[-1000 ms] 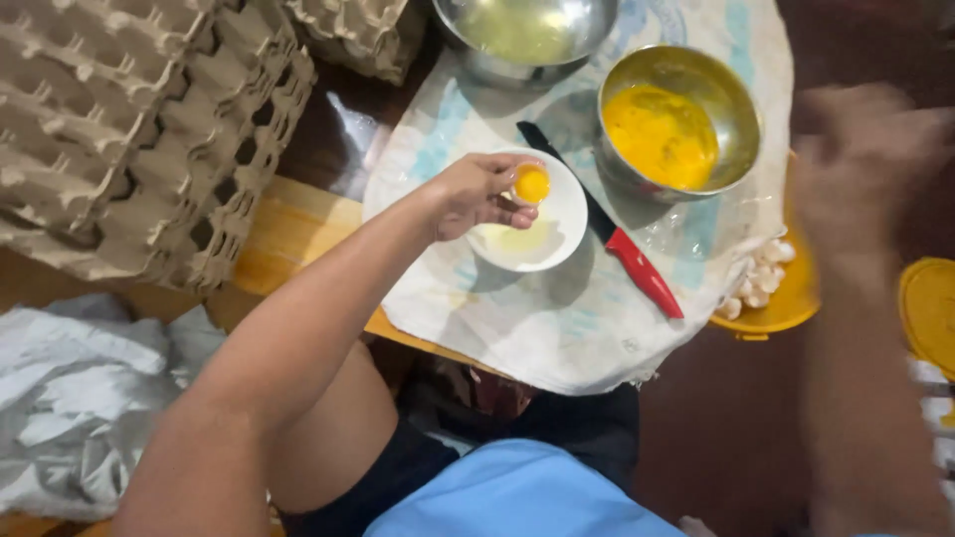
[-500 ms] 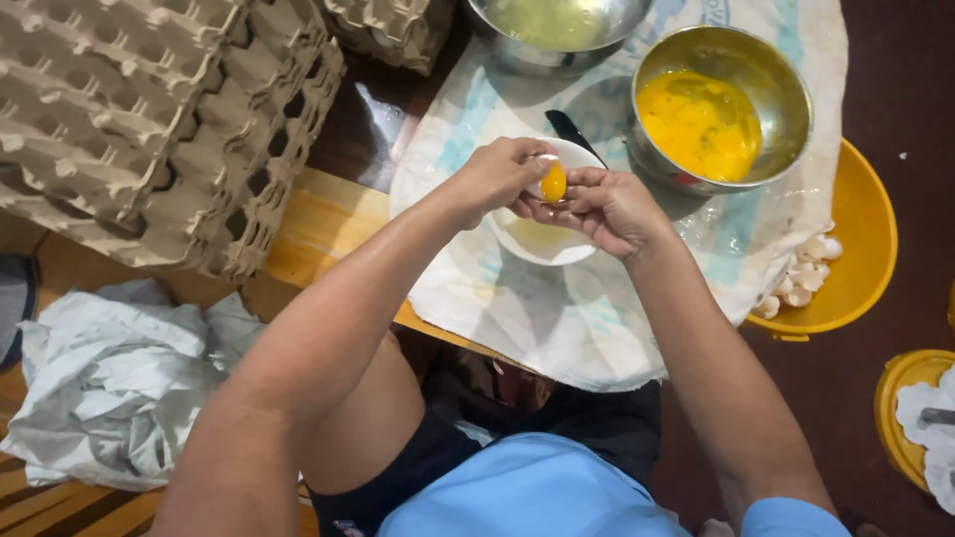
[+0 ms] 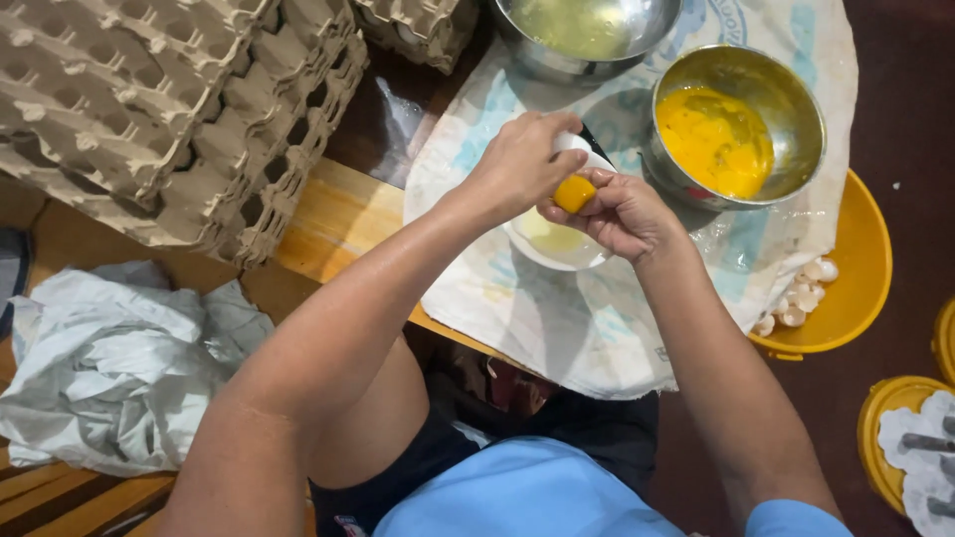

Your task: Cracking eggs and separating the yolks from the whites into different bowls at a fast pace.

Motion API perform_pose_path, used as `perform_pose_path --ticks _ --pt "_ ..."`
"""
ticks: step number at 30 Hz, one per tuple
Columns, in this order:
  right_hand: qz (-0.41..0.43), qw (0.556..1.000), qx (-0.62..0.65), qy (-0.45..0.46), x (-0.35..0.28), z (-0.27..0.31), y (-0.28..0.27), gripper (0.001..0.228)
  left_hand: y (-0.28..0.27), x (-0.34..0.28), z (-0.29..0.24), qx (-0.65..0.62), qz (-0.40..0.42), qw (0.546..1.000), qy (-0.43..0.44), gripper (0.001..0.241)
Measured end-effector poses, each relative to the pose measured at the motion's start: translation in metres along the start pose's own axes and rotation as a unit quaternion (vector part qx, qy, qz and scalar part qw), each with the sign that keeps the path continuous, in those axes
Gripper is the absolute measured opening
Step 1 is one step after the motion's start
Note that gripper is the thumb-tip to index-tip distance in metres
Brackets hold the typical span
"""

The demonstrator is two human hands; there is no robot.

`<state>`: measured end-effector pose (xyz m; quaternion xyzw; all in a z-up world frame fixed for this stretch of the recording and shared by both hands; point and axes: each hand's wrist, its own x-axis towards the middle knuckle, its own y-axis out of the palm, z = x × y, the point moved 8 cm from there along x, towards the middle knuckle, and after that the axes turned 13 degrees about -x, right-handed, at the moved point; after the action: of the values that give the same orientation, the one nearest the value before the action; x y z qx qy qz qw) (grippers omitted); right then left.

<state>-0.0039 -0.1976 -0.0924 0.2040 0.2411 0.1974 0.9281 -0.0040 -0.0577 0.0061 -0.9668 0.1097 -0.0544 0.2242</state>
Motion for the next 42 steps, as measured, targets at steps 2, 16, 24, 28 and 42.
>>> perform_pose_path --ticks 2,16,24,28,42 --pt "0.002 1.000 -0.001 -0.003 0.002 -0.001 -0.003 0.051 -0.004 -0.002 -0.005 0.016 -0.012 1.000 0.013 0.043" --pt "-0.030 0.999 -0.027 0.033 -0.007 0.011 -0.020 0.051 0.034 0.004 0.060 0.282 0.045 0.957 0.057 0.027" --pt "-0.028 0.999 -0.026 -0.007 -0.002 0.012 -0.027 0.056 0.034 0.011 0.048 0.381 -0.002 0.913 0.144 0.038" --pt "-0.037 0.997 -0.029 -0.058 0.009 -0.002 -0.048 0.054 0.013 0.037 0.017 0.199 -0.016 0.969 0.145 0.037" --pt "0.016 0.989 0.064 -0.132 0.036 -0.014 -0.057 0.035 0.220 0.212 -0.192 -0.222 0.115 0.967 0.052 0.048"
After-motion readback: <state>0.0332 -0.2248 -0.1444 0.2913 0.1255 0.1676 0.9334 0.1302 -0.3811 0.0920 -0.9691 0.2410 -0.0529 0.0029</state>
